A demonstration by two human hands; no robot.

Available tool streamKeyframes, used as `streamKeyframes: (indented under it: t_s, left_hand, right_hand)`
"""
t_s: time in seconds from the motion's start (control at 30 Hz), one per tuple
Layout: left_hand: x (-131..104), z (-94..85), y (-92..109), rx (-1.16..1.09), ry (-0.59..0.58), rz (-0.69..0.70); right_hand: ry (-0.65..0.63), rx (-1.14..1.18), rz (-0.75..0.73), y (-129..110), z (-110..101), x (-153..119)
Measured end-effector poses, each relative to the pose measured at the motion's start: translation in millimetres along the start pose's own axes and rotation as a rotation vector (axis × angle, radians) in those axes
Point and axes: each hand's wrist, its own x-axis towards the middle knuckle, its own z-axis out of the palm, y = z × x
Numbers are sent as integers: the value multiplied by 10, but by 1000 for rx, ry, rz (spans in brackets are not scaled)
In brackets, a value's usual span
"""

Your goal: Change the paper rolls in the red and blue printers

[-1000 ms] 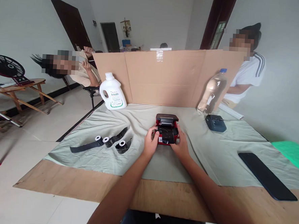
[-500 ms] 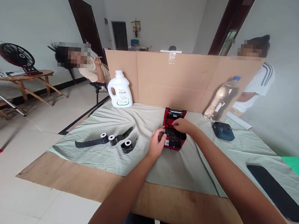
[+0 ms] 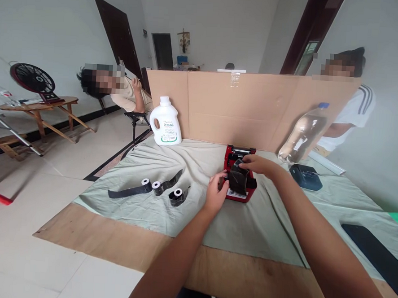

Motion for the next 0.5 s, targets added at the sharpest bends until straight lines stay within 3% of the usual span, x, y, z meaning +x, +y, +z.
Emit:
streamKeyframes:
  t_s: [0.13,0.23,0.33,0.5]
  left_hand:
    - [0,10,15,-24,10,-3]
    - [-2,9,36,-53,3,11]
    - [5,-10,48,-37,-9,26]
    - [31,-26,1,48,-29,42]
  right_hand:
    - [115,694,25,-44,-248,-206]
    - [98,886,-3,-346,-177,-148]
    - [96,774,-8,-766,126,96]
    - [98,283,-83,-1376,750,689]
